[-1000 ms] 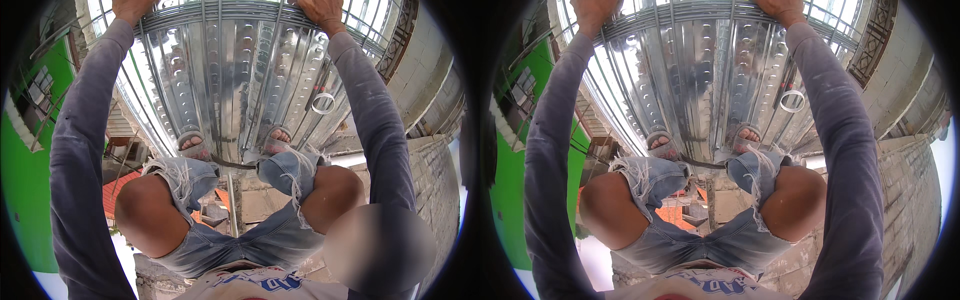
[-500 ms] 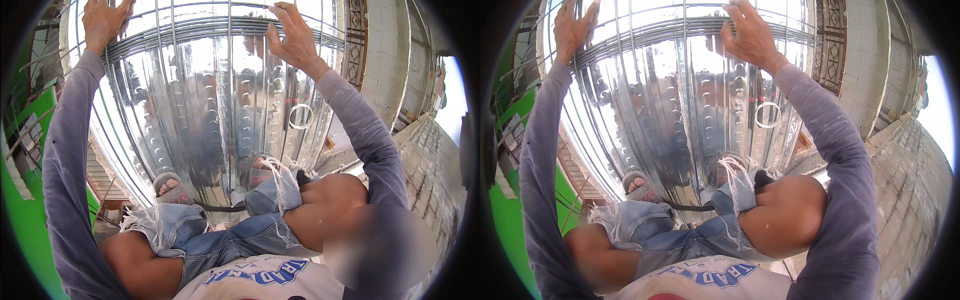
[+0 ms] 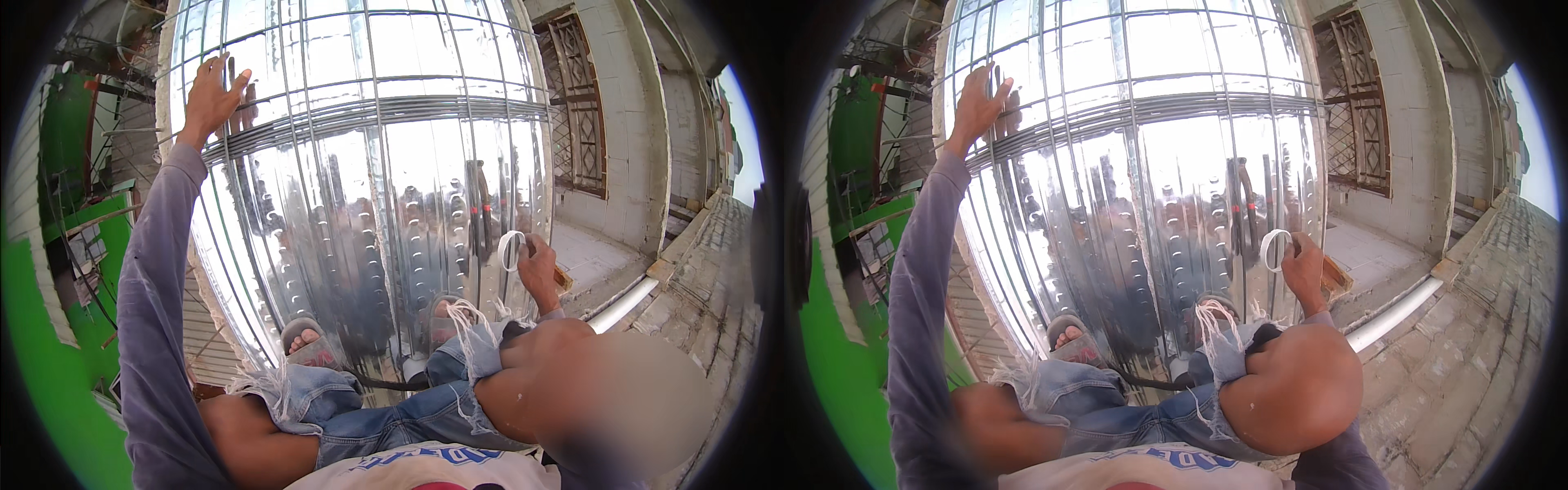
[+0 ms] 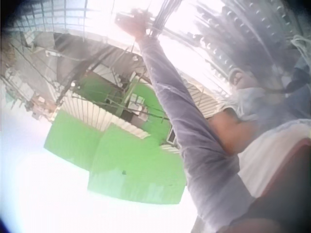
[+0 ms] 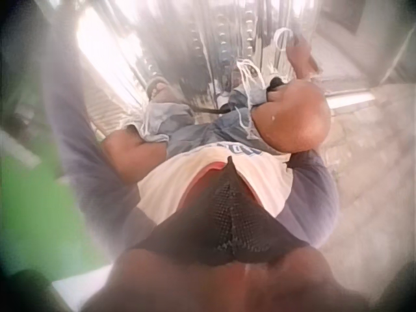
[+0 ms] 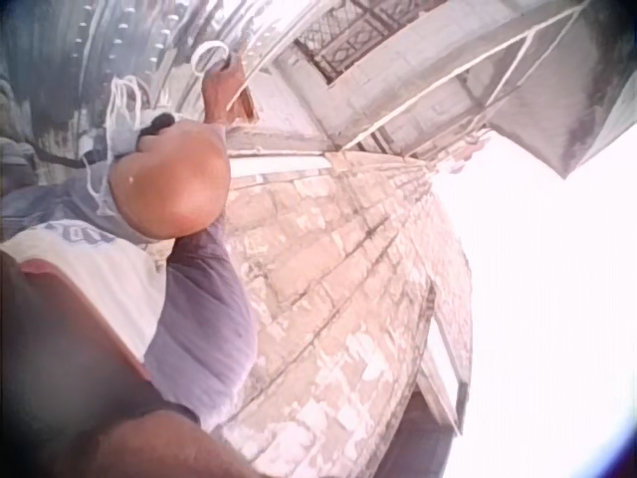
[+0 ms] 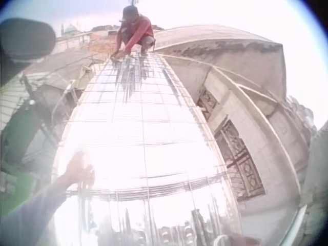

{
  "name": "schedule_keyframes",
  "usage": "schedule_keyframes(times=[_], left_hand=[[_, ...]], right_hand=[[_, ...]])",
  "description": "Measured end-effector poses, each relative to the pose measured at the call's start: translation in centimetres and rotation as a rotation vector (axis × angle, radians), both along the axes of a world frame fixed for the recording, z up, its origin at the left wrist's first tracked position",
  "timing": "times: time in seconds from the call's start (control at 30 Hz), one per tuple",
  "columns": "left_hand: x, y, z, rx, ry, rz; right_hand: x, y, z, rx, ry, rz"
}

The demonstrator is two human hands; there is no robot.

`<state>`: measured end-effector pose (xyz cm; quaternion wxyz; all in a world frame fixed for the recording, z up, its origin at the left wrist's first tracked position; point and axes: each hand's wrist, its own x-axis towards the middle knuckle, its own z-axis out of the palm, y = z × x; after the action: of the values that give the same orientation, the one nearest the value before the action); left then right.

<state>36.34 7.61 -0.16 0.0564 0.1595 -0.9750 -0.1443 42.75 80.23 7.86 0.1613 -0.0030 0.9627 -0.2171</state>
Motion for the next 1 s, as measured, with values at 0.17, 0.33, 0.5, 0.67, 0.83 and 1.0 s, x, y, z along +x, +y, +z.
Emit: schedule_keyframes(times=[0.17, 0.33, 0.5, 0.67, 0.83, 1.0], left_hand=[[4.3, 8.7, 5.0, -0.002, -0.003, -0.262], [7.3, 14.8, 6.1, 0.113, -0.063, -0.336], [8.6, 16.9, 5.9, 0.093, -0.045, -0.354], [9.5, 15.6, 7.3, 0.042, -0.128, -0.328], [11.9, 14.1, 5.0, -0.016, -0.204, -0.291], [13.1, 17.2, 4.3, -0.053, -0.137, -0.196]], right_hand=[[3.0, 11.7, 1.8, -0.527, 0.091, -1.061], [-0.8, 9.1, 2.9, -0.544, -0.068, -0.891], [-9.3, -8.4, -0.7, -0.243, 0.221, 0.142], [-14.7, -19.8, -1.8, -0.076, 0.558, 0.755], [-14.0, -23.9, -6.4, 0.100, 0.561, 0.709], [-12.9, -22.5, -6.9, 0.098, 0.549, 0.646]])
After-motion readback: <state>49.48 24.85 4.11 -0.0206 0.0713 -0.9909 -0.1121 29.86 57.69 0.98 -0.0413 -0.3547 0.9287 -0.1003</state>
